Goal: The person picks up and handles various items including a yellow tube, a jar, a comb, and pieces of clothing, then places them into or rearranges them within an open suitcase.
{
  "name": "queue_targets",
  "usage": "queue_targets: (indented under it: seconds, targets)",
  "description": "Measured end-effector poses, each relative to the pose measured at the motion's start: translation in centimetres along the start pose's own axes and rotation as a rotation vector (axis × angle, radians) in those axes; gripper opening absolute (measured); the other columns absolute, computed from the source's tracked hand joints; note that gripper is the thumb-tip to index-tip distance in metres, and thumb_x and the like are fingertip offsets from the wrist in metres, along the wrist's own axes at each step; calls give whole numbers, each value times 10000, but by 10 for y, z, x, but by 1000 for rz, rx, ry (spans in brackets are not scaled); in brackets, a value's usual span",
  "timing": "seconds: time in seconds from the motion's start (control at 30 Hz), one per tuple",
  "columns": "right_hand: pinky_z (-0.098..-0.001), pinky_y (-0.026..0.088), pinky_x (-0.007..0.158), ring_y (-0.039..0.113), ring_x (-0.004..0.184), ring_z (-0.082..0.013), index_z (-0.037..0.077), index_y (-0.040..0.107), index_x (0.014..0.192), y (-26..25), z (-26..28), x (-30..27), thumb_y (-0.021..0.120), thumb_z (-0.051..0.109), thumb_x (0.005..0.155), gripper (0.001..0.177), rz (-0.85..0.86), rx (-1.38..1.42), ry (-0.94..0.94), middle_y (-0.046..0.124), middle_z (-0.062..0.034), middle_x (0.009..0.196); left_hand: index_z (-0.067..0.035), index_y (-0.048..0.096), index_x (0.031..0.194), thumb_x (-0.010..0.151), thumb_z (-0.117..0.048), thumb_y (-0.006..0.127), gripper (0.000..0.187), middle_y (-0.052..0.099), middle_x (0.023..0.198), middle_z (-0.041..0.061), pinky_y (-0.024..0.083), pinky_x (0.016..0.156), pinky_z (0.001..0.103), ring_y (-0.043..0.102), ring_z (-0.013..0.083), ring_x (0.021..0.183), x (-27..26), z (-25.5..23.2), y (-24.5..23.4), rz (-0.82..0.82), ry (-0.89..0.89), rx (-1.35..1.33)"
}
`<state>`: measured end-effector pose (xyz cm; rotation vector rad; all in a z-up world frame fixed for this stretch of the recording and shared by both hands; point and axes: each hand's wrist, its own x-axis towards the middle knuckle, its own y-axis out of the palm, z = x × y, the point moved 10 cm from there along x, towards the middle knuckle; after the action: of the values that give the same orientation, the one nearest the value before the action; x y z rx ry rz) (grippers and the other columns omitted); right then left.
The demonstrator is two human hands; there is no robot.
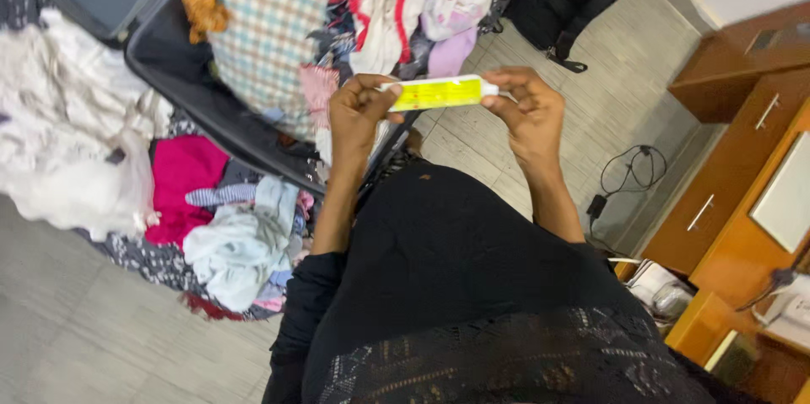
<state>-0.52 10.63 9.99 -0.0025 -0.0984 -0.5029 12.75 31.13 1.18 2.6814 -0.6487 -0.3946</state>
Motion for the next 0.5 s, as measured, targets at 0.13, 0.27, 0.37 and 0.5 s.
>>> queue_targets:
  seconds: [0.13,0.27,0.37,0.5]
  targets:
    - [-331,619,957,701,1088,-181,-26,701,1146,-56,-4,-16,744,-131,903,268,-150,14,40,710,-124,1185,39,685,1108,961,-81,750,200,700,790,52,535,634,216,665,89,668,13,22,55,136,-20,107]
    - [-312,620,900,720,1006,-176,-40,698,1157,-108,-16,-10,745,-79,916,249,-178,43,83,740,-139,1110,40,671,1121,968,-69,753,204,721,871,54,552,685,216,672,75,747,32,45,94,200,30,99]
    - [-297,621,877,734,930,-168,-45,706,1162,-150,-24,8,734,-30,946,219,-120,102,126,760,-132,1024,40,678,1124,985,-51,758,185,721,883,56,504,679,195,646,65,758,48,63,135,202,60,159]
    - [-302,641,821,744,897,-160,-46,712,1145,-240,-25,30,716,10,954,199,-200,-12,91,762,-122,1007,14,662,1075,931,-41,751,178,728,883,50,597,669,226,700,81,758,75,89,214,237,-32,108]
